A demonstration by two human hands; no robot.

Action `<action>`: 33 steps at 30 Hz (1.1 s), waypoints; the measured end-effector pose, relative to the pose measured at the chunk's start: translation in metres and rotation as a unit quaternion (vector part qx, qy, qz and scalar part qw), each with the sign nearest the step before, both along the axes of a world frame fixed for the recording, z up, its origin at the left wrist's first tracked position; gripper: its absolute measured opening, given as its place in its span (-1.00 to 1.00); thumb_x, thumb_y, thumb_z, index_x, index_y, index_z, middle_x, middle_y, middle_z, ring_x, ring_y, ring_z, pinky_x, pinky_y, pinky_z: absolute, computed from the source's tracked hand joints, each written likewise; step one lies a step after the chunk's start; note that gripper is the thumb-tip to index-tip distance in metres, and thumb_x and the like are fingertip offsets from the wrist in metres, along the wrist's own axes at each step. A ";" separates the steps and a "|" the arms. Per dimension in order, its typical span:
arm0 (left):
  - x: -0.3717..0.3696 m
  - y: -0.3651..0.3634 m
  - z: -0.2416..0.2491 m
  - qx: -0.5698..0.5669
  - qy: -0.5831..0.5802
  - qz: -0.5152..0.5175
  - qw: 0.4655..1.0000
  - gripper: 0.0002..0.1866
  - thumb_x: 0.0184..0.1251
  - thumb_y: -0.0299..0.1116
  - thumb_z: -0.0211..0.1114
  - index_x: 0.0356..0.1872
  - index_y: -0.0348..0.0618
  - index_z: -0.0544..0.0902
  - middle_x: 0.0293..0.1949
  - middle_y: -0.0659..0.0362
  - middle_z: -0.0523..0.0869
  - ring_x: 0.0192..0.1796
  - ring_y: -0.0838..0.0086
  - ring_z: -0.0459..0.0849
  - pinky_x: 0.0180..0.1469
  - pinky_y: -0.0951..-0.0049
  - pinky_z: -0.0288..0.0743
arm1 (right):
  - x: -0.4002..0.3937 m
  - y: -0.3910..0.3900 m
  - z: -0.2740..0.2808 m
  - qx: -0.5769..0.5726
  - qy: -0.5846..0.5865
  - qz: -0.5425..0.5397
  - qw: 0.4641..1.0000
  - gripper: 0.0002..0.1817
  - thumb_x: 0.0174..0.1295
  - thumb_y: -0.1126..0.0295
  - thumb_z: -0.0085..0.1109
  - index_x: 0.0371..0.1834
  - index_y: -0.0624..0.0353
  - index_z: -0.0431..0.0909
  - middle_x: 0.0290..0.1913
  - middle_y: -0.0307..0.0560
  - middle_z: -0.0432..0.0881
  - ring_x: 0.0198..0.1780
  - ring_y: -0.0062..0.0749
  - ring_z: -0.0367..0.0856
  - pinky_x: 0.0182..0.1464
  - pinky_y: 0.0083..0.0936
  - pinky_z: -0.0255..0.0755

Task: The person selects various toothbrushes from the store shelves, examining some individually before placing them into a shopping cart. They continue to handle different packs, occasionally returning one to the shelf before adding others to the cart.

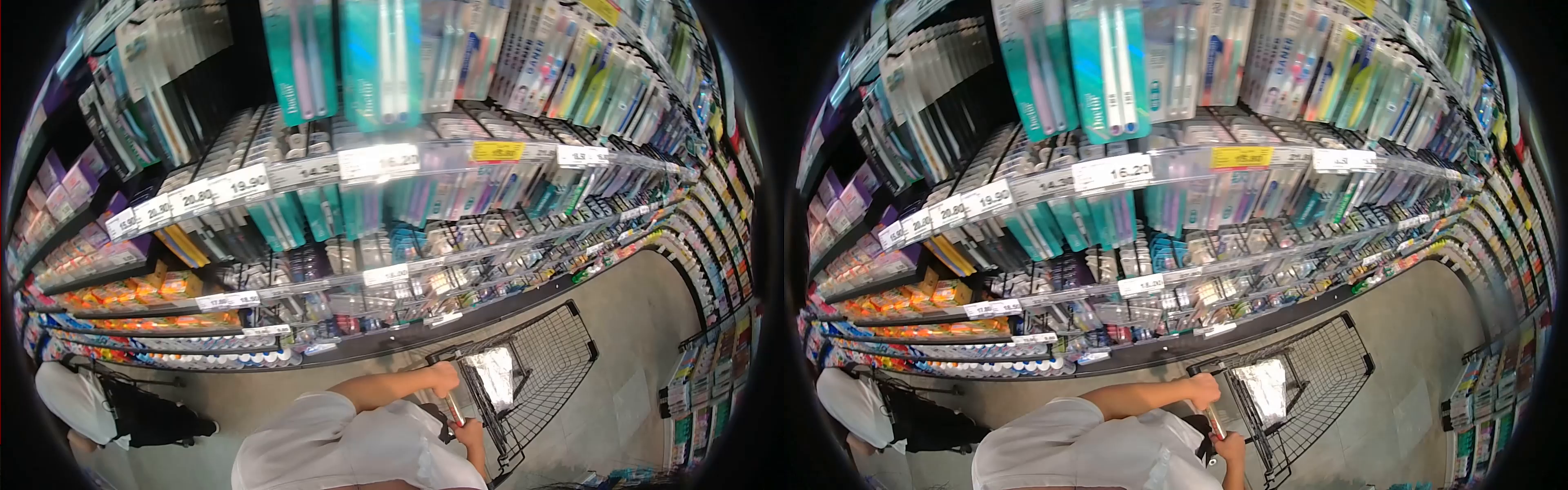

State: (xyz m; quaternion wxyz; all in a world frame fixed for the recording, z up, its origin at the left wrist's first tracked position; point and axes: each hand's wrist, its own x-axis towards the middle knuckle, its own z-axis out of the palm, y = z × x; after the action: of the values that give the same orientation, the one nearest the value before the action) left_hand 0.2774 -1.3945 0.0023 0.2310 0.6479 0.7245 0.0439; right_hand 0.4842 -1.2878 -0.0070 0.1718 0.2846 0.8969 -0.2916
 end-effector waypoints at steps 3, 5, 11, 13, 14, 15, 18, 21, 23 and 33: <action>-0.001 -0.023 0.002 -0.018 0.005 -0.005 1.000 -0.75 -0.30 -0.28 0.31 -0.50 -0.14 0.71 -0.46 0.01 0.71 -0.30 0.12 0.70 -0.27 0.19 0.55 | -0.002 -0.023 0.003 -0.018 -0.002 0.004 1.000 -0.43 -0.11 -0.11 0.30 -0.47 0.31 0.66 -0.47 0.31 0.61 -0.29 0.16 0.64 -0.19 -0.13 0.52; 0.001 -0.035 0.003 -0.039 0.010 -0.011 0.999 -0.74 -0.29 -0.28 0.31 -0.48 -0.16 0.72 -0.45 0.00 0.71 -0.29 0.13 0.71 -0.26 0.19 0.56 | 0.002 -0.035 -0.002 -0.032 0.004 0.001 0.999 -0.44 -0.11 -0.10 0.30 -0.47 0.31 0.65 -0.47 0.31 0.61 -0.29 0.16 0.64 -0.19 -0.14 0.51; 0.003 -0.067 0.019 -0.100 0.021 -0.013 0.995 -0.73 -0.27 -0.30 0.29 -0.45 -0.16 0.73 -0.43 0.00 0.72 -0.29 0.14 0.71 -0.27 0.20 0.57 | 0.005 -0.069 -0.010 -0.038 0.028 0.019 0.999 -0.46 -0.10 -0.06 0.30 -0.48 0.33 0.64 -0.46 0.34 0.59 -0.29 0.21 0.62 -0.20 -0.14 0.50; 0.006 -0.076 0.020 -0.092 0.019 -0.012 0.996 -0.75 -0.28 -0.31 0.28 -0.47 -0.16 0.73 -0.44 0.00 0.72 -0.29 0.14 0.71 -0.29 0.21 0.57 | 0.006 -0.078 -0.005 -0.047 0.027 0.027 0.998 -0.45 -0.10 -0.06 0.29 -0.48 0.34 0.63 -0.45 0.36 0.58 -0.28 0.24 0.60 -0.20 -0.13 0.49; 0.007 -0.080 0.020 -0.089 0.018 -0.005 0.996 -0.75 -0.30 -0.32 0.28 -0.49 -0.16 0.72 -0.45 0.01 0.71 -0.30 0.15 0.71 -0.30 0.21 0.57 | 0.009 -0.080 -0.010 -0.053 0.035 0.030 0.998 -0.46 -0.09 -0.06 0.30 -0.50 0.34 0.63 -0.49 0.33 0.59 -0.33 0.18 0.62 -0.24 -0.16 0.50; 0.008 -0.084 0.020 -0.086 0.018 0.003 0.996 -0.76 -0.32 -0.33 0.28 -0.50 -0.16 0.72 -0.46 0.01 0.71 -0.31 0.15 0.71 -0.31 0.21 0.57 | 0.009 -0.083 -0.014 -0.059 0.044 0.033 0.997 -0.46 -0.08 -0.06 0.31 -0.52 0.34 0.63 -0.53 0.30 0.59 -0.38 0.13 0.64 -0.29 -0.20 0.50; 0.011 -0.095 0.028 -0.091 0.025 0.024 0.995 -0.79 -0.33 -0.34 0.30 -0.53 -0.13 0.72 -0.47 0.04 0.71 -0.33 0.17 0.71 -0.33 0.22 0.55 | 0.012 -0.088 -0.014 -0.153 0.013 -0.021 0.988 -0.47 -0.07 -0.04 0.34 -0.60 0.33 0.61 -0.66 0.13 0.57 -0.56 -0.16 0.63 -0.44 -0.33 0.48; 0.021 -0.105 0.030 -0.094 0.032 0.046 0.994 -0.82 -0.33 -0.35 0.31 -0.56 -0.10 0.72 -0.49 0.06 0.71 -0.34 0.18 0.71 -0.35 0.23 0.54 | 0.016 -0.097 -0.013 -0.196 0.004 -0.048 0.979 -0.48 -0.06 -0.03 0.38 -0.68 0.31 0.58 -0.78 -0.07 0.50 -0.71 -0.49 0.52 -0.59 -0.50 0.40; 0.026 -0.114 0.025 -0.096 0.033 0.059 0.993 -0.83 -0.33 -0.35 0.32 -0.57 -0.09 0.71 -0.49 0.06 0.71 -0.35 0.17 0.70 -0.37 0.24 0.54 | 0.017 -0.106 -0.001 -0.179 -0.005 -0.025 0.983 -0.47 -0.06 -0.03 0.38 -0.68 0.31 0.58 -0.77 -0.05 0.52 -0.70 -0.46 0.54 -0.58 -0.48 0.40; 0.050 -0.163 0.010 -0.049 0.001 0.061 0.997 -0.79 -0.36 -0.35 0.32 -0.54 -0.11 0.71 -0.48 0.04 0.70 -0.32 0.16 0.70 -0.31 0.21 0.55 | 0.043 -0.148 -0.016 -0.142 0.054 0.047 0.987 -0.36 -0.05 -0.18 0.28 -0.54 0.36 0.58 -0.58 0.18 0.58 -0.42 -0.04 0.62 -0.32 -0.23 0.47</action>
State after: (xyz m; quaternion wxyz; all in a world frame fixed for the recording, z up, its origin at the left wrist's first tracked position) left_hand 0.3272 -1.5572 0.0123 0.2586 0.5908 0.7640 0.0212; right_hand 0.5273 -1.4354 -0.0227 0.1754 0.1984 0.8667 -0.4226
